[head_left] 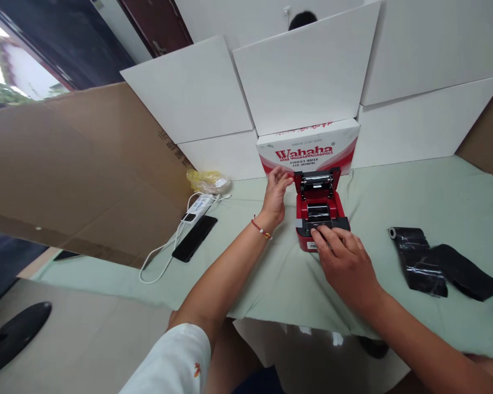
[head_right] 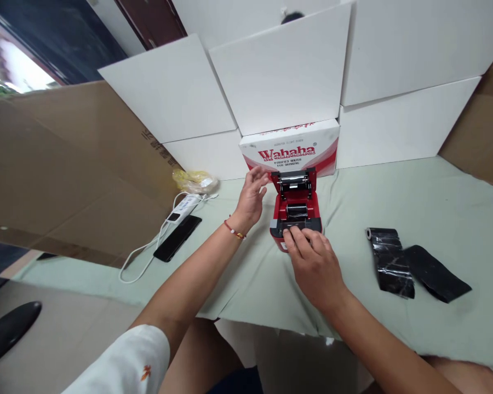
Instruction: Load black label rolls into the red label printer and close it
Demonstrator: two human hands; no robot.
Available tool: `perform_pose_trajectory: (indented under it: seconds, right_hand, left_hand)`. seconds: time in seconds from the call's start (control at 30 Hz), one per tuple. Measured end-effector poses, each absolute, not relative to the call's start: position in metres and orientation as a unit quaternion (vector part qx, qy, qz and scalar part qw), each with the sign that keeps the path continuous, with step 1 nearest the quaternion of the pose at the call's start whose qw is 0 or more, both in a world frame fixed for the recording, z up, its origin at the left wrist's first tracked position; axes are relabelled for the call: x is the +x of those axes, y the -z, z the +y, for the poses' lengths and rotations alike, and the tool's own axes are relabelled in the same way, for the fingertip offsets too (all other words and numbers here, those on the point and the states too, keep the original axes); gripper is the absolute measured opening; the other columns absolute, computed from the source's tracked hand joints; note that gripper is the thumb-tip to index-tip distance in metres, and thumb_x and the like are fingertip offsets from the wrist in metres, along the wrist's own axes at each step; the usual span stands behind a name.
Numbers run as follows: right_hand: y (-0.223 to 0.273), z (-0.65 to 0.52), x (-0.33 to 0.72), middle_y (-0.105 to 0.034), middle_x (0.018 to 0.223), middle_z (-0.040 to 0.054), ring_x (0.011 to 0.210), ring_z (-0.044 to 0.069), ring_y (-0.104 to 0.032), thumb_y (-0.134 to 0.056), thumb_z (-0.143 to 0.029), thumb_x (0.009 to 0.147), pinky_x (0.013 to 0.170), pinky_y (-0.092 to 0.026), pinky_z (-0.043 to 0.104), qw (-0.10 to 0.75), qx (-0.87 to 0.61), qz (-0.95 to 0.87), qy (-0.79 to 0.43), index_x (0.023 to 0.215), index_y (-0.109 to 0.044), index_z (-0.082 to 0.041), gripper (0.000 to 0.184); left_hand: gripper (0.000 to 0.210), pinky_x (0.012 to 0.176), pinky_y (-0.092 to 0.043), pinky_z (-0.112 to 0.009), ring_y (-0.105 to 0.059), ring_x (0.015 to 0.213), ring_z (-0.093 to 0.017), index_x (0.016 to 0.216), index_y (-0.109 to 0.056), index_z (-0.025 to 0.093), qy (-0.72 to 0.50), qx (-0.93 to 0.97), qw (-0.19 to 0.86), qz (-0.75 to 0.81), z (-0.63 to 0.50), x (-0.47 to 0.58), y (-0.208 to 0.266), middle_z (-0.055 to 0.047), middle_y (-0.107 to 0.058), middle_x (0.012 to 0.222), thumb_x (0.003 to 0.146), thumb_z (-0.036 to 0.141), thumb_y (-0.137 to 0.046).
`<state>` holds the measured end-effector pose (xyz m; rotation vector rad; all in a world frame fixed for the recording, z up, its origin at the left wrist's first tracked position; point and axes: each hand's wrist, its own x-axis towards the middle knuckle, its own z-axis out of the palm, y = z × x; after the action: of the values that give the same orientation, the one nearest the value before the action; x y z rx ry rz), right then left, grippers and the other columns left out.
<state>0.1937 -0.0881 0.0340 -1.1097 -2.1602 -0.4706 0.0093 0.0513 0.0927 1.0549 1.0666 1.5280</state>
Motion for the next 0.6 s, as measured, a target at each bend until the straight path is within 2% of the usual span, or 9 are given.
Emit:
perform_pose_trajectory:
  seconds: [0.13,0.27,0.33,0.4,0.5,0.57,0.6]
  right_hand:
    - [-0.035,-0.090,0.194,-0.068,0.139,0.0120,0.116,0.030,-0.058,-0.056,-0.006,0.096,0.096,-0.051,0.047,0.322,-0.426,-0.827,0.176,0.141,-0.061,-0.013,0.046]
    - [-0.036,-0.091,0.194,-0.068,0.139,0.0125,0.117,0.030,-0.059,-0.053,-0.004,0.096,0.098,-0.053,0.048,0.338,-0.422,-0.828,0.150,0.141,-0.062,-0.013,0.047]
    - [-0.040,-0.092,0.196,-0.069,0.135,0.0143,0.116,0.029,-0.060,-0.053,-0.004,0.096,0.100,-0.054,0.047,0.364,-0.406,-0.830,0.115,0.139,-0.062,-0.012,0.045]
    - [-0.049,-0.091,0.202,-0.069,0.133,0.0170,0.118,0.028,-0.062,-0.051,-0.008,0.098,0.102,-0.054,0.045,0.403,-0.393,-0.824,0.063,0.138,-0.061,-0.010,0.042]
    - [-0.073,-0.078,0.214,-0.070,0.129,0.0162,0.118,0.025,-0.066,-0.048,-0.018,0.102,0.103,-0.054,0.041,0.433,-0.419,-0.798,-0.012,0.135,-0.062,-0.013,0.036]
    - [-0.093,-0.059,0.218,-0.073,0.122,0.0131,0.110,0.025,-0.070,-0.046,-0.024,0.103,0.097,-0.056,0.039,0.377,-0.473,-0.795,-0.038,0.127,-0.067,-0.016,0.033]
    - [-0.102,-0.047,0.217,-0.075,0.117,0.0117,0.105,0.026,-0.072,-0.045,-0.025,0.103,0.092,-0.056,0.039,0.317,-0.505,-0.802,-0.044,0.123,-0.070,-0.018,0.033]
  left_hand:
    - [0.047,0.123,-0.033,-0.044,-0.048,0.146,-0.024,0.117,-0.059,0.026,-0.589,0.385,0.550,0.450,0.027,0.003,-0.072,-0.006,-0.057,0.146,0.073,0.013,-0.068]
    - [0.058,0.125,-0.034,-0.045,-0.044,0.150,-0.026,0.127,-0.057,0.029,-0.594,0.405,0.535,0.443,-0.013,0.010,-0.053,-0.007,-0.052,0.153,0.073,0.017,-0.071]
    - [0.057,0.127,-0.029,-0.048,-0.040,0.153,-0.028,0.132,-0.058,0.032,-0.607,0.471,0.429,0.475,-0.039,0.015,-0.051,-0.005,-0.050,0.156,0.078,0.022,-0.075]
    - [0.047,0.129,-0.026,-0.049,-0.042,0.151,-0.029,0.130,-0.063,0.033,-0.600,0.585,0.283,0.466,-0.061,0.019,-0.052,-0.006,-0.054,0.153,0.085,0.024,-0.072]
    - [0.024,0.120,-0.038,-0.052,-0.060,0.131,-0.030,0.112,-0.074,0.030,-0.529,0.727,0.162,0.406,-0.075,0.020,-0.052,-0.008,-0.074,0.125,0.093,0.022,-0.061]
    - [0.023,0.106,-0.049,-0.050,-0.067,0.115,-0.027,0.107,-0.074,0.025,-0.516,0.759,0.103,0.383,-0.073,0.020,-0.048,-0.009,-0.077,0.111,0.095,0.019,-0.056]
    - [0.024,0.101,-0.052,-0.048,-0.068,0.111,-0.026,0.108,-0.073,0.024,-0.519,0.764,0.079,0.374,-0.070,0.019,-0.045,-0.009,-0.077,0.110,0.096,0.018,-0.053]
